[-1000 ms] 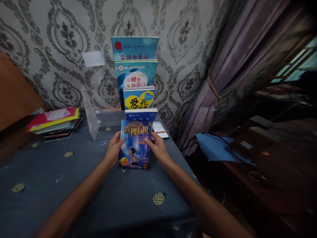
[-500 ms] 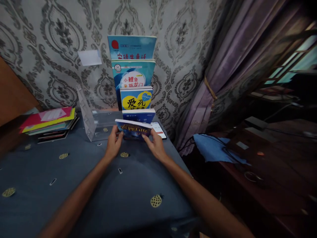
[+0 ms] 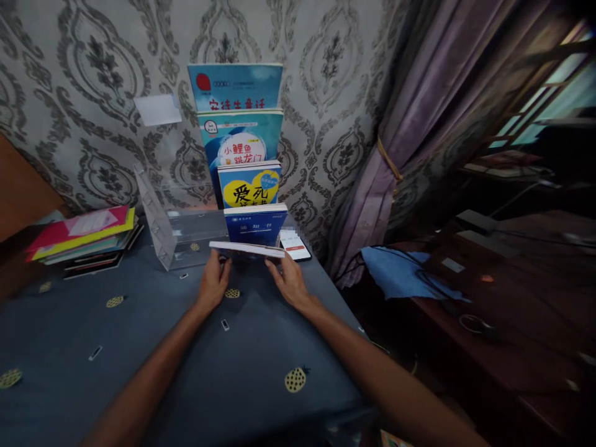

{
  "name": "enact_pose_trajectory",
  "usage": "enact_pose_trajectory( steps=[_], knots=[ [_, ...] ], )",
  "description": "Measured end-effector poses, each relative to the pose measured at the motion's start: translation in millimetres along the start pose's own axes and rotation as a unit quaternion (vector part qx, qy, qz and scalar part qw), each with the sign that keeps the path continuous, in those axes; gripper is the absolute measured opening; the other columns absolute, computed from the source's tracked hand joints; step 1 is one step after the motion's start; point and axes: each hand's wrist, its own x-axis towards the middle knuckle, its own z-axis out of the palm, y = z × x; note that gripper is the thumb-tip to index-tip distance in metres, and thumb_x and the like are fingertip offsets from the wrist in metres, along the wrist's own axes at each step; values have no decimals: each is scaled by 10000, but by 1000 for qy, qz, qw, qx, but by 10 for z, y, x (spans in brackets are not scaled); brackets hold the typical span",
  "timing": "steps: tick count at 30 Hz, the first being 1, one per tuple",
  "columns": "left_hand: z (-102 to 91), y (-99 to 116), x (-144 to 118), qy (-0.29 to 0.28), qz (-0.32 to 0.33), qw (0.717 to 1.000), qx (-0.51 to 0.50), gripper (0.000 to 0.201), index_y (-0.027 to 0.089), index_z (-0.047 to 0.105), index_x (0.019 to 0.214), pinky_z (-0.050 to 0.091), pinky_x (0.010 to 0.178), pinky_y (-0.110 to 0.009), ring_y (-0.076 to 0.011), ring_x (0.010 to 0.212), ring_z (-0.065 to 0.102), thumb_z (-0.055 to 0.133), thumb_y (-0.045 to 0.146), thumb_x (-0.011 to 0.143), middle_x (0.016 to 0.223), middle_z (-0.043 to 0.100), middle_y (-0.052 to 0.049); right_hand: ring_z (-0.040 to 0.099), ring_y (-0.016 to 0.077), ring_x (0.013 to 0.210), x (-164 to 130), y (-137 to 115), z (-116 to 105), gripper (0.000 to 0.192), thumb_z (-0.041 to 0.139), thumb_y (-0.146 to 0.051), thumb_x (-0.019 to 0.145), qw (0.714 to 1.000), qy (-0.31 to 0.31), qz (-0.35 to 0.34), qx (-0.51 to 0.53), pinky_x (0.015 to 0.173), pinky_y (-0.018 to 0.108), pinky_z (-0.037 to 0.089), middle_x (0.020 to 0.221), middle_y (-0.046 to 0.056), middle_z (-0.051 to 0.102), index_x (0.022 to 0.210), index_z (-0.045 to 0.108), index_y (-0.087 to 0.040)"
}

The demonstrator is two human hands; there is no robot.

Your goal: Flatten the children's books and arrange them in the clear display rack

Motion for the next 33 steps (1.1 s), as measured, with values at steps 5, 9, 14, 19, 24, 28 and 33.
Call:
enact_pose_trajectory(
  steps=[5,9,14,19,24,28,33],
  knots=[
    [52,69,84,4,12,1000,-7,290,241,621,1106,435,976,-365,-247,994,630,707,279,831,1046,681,-65,633,302,998,53,54,-31,303,488,-494,962,999,38,4,6,934,478,511,1039,120,689,1072,621,-244],
    [94,172,180,-15,60,997,36,130,237,594,989,433,934,-354,-227,933,608,648,277,877,970,657,-46,640,293,933,119,24,-87,318,494,-524,953,997,81,0,6,887,475,522,989,119,693,1014,616,-237],
    [113,356,360,-2,127,990,64,98,248,570,969,440,914,-361,-224,904,582,620,297,899,913,625,-30,649,275,899,229,-93,-171,335,490,-542,961,994,112,-4,-6,842,442,532,1016,112,715,1056,617,-247],
    [99,393,524,-16,153,987,53,158,248,575,1024,449,920,-383,-239,923,601,623,327,896,957,642,-53,650,266,869,296,-131,-182,344,485,-548,967,993,115,-15,-22,792,422,528,1006,105,718,1047,612,-239],
    [89,282,586,-6,168,983,68,127,247,556,972,459,864,-378,-234,848,593,614,334,900,875,621,-43,631,261,812,357,-91,-192,367,495,-585,954,995,89,-10,-31,761,418,521,919,78,704,1046,610,-249],
    [79,244,611,9,165,983,80,126,248,557,986,454,834,-373,-223,811,582,619,323,905,856,611,-34,614,237,743,472,-58,-238,384,501,-605,951,998,60,-13,-32,715,391,515,871,54,689,1068,602,-253],
    [70,240,633,24,158,982,101,90,243,557,959,432,822,-356,-211,795,556,598,310,916,844,588,-27,611,218,703,609,-3,-252,431,509,-635,945,998,42,-30,-43,703,384,513,922,69,693,1081,607,-237]
  ],
)
